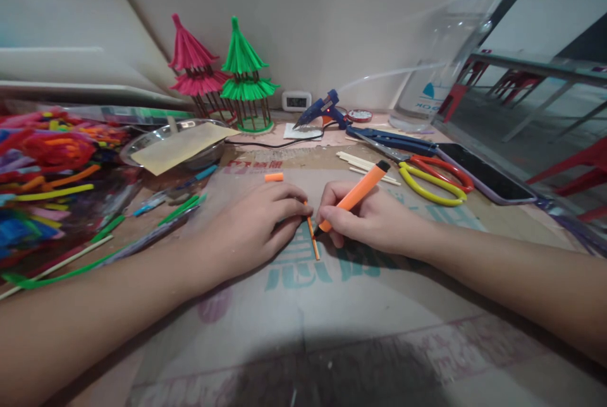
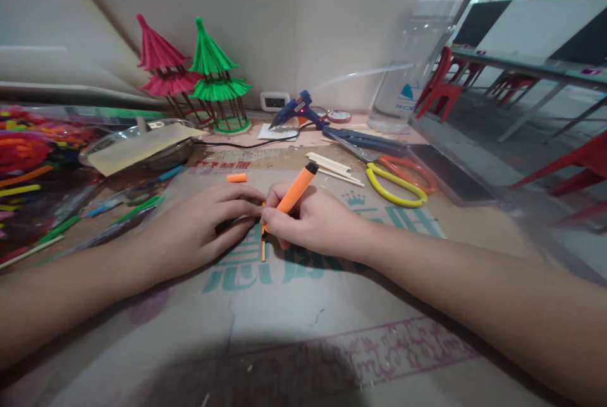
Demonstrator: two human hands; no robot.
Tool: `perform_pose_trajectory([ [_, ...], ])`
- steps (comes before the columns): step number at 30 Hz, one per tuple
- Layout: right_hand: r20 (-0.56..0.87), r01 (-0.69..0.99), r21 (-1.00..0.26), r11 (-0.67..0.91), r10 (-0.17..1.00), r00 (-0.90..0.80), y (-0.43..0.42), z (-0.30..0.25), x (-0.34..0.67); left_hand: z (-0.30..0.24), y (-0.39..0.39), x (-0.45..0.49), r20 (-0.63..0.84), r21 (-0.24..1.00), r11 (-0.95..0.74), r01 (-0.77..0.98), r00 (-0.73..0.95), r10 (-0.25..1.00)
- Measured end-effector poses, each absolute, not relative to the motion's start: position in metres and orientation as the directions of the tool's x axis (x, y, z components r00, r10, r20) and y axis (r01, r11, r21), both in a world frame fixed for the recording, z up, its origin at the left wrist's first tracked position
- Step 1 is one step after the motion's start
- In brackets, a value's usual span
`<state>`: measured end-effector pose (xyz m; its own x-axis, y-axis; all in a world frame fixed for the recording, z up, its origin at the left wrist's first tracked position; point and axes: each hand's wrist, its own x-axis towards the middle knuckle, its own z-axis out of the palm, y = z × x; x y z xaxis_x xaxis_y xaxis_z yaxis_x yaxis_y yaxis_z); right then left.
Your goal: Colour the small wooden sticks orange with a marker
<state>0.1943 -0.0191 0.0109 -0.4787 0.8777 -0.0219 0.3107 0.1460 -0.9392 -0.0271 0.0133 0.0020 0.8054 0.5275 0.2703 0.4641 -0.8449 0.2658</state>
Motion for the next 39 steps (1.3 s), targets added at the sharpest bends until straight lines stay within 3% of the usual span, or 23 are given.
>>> perform_pose_trajectory([
  [10, -0.118, 0.336, -0.937, 0.092, 0.825, -0.553, -0.0226, 0.0191, 0.1937, 0.0014, 0.0153, -0.0275, 0.261, 0.278, -0.846, 0.455, 0.812, 0.522],
  [16, -0.062, 0.348, -0.928, 0.136, 0.862, -0.503, -0.0222, 0.0172, 0.1934, 0.0027, 0.0143, -0.0276, 0.255, 0.284, -0.839, 0.463, 0.807, 0.532],
  [39, -0.143, 0.333, -0.941, 0.06, 0.822, -0.551, -0.0219, 0.0157, 0.1853, 0.0031, 0.0068, -0.0311, 0.249, 0.341, -0.801, 0.491, 0.775, 0.581],
])
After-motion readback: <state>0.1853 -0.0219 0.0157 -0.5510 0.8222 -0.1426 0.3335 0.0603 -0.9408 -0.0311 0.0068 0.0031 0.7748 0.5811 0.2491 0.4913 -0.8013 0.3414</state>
